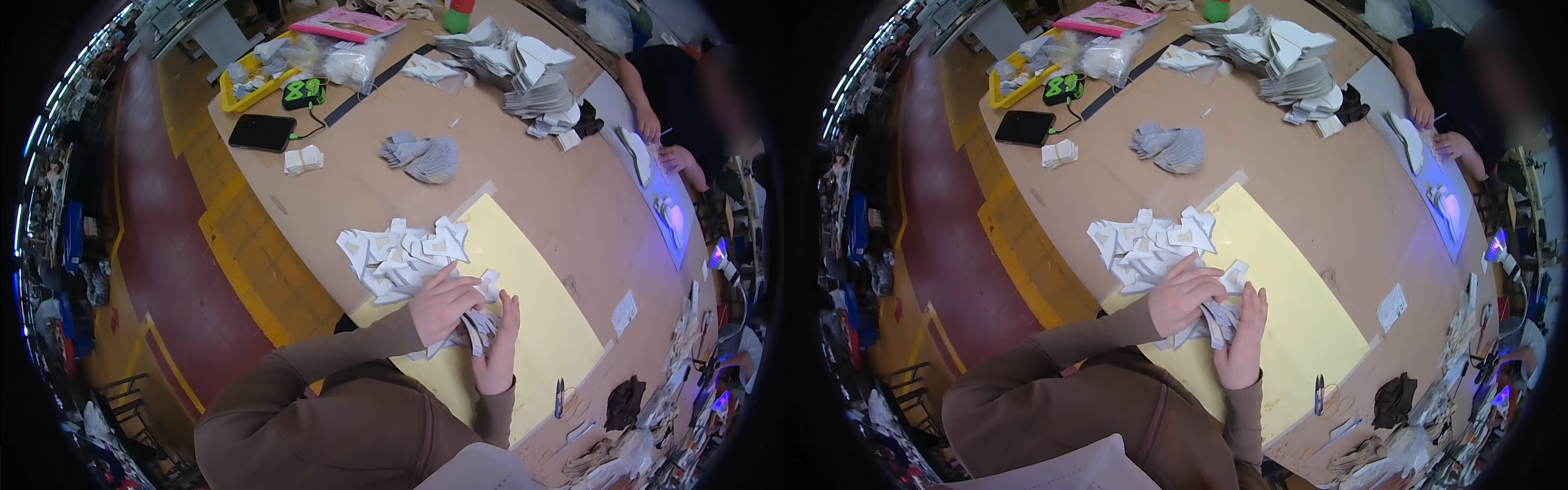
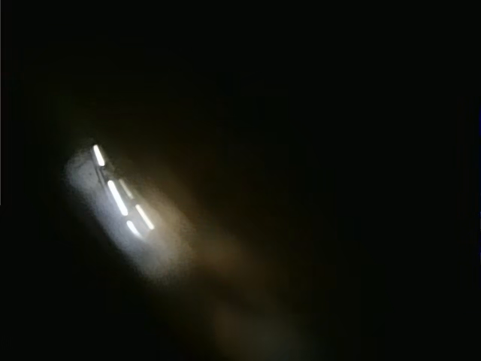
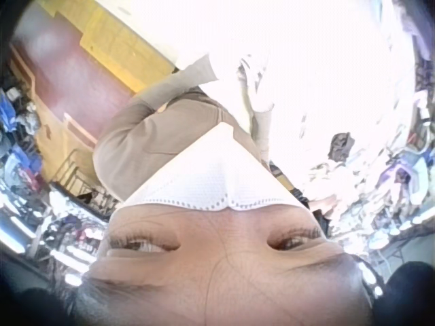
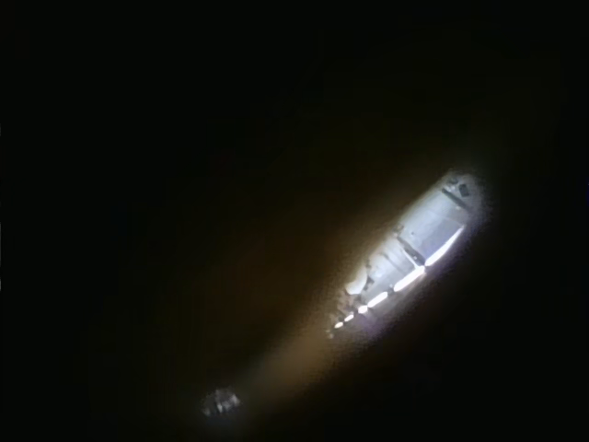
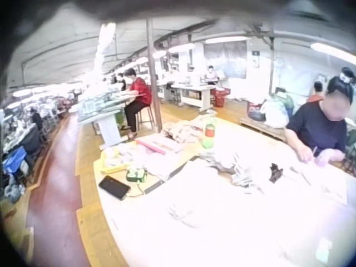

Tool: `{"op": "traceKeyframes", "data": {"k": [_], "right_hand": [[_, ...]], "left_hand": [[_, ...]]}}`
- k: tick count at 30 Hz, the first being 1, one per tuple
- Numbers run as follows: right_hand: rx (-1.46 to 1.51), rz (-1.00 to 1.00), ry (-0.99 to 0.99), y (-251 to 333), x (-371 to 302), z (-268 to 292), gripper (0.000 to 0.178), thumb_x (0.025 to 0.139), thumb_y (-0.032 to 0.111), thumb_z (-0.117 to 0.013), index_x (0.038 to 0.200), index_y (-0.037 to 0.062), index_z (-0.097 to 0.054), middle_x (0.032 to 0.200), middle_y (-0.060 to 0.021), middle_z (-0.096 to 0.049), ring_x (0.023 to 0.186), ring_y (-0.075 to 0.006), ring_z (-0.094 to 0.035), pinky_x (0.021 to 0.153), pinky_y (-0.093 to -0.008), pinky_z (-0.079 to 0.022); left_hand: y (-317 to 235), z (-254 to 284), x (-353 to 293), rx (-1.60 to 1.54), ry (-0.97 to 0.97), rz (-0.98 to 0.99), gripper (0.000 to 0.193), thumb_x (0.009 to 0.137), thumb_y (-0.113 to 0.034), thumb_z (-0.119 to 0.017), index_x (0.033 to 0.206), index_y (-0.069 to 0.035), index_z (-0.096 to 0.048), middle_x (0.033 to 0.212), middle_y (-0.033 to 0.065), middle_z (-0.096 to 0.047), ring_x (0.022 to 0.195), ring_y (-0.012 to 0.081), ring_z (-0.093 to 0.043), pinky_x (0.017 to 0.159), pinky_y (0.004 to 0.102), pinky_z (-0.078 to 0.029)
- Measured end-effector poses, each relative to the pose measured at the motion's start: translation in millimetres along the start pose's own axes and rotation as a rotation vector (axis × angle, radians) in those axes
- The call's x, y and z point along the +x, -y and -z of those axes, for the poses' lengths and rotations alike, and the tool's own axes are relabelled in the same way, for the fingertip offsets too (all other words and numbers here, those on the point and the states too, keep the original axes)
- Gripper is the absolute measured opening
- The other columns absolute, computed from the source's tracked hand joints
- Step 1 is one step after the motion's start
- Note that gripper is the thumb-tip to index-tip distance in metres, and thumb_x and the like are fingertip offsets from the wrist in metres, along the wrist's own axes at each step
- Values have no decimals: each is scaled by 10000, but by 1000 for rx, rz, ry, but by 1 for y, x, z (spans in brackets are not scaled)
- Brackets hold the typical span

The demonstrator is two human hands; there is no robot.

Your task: The person uses small scissors to trim the edges of white fabric pieces on a yellow mat. They repeatedly pick up pieces, trim them, and place them into a growing pile. The person also gathers and stacks the trimmed pieces at the end.

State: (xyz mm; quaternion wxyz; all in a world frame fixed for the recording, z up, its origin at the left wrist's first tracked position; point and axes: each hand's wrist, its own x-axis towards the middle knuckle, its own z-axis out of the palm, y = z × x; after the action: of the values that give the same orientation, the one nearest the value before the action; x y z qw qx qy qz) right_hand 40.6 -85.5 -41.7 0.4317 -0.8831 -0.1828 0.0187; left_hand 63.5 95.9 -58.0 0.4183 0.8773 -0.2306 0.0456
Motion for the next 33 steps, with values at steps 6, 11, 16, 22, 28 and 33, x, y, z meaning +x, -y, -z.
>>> {"op": "traceKeyframes", "data": {"k": [6,11,16,22,28,33], "right_hand": [[285,-63,-49,-8,16,16,700,803,-22,-497,1449,-58,-231,1401,-267,-388,1291,-385,-418,1080,-427,-338],[132,-87,4,-31,19,-3,858,787,12,-664,1491,-4,-174,1441,-224,-341,1346,-338,-348,1113,-421,-291],[260,-206,-209,-27,23,-7,884,783,34,-682,1497,5,-162,1435,-218,-365,1344,-334,-361,1113,-419,-291],[197,-112,-217,-19,20,5,844,778,52,-674,1478,-24,-209,1422,-211,-402,1335,-319,-389,1106,-425,-307],[200,-141,-38,-35,21,5,770,776,-4,-628,1450,-45,-258,1416,-209,-402,1315,-314,-415,1098,-383,-326],[305,-123,-154,-41,19,-3,538,732,-107,-484,1257,-15,-418,1286,-185,-461,1230,-291,-465,1069,-375,-345]], "left_hand": [[-4,-2,26,-79,25,12,394,756,-18,-631,1120,-138,-538,1135,1,-568,1215,208,-516,1148,563,-189],[11,-21,30,174,60,79,449,749,-138,-710,1157,-153,-525,1208,-11,-524,1208,196,-510,1111,676,-111],[15,-32,32,85,55,50,484,720,-149,-726,1160,-154,-524,1158,17,-527,1138,212,-533,1079,578,-244],[9,-17,48,-37,40,36,435,673,-84,-692,1086,-116,-557,1052,25,-556,1012,221,-569,850,397,-431],[17,-27,55,-96,-7,27,444,654,-28,-679,1080,-106,-580,1067,53,-574,1062,285,-539,858,403,-434],[24,-29,55,-132,7,14,544,650,-15,-676,1175,-80,-555,1137,114,-577,1051,313,-548,896,408,-433]]}}
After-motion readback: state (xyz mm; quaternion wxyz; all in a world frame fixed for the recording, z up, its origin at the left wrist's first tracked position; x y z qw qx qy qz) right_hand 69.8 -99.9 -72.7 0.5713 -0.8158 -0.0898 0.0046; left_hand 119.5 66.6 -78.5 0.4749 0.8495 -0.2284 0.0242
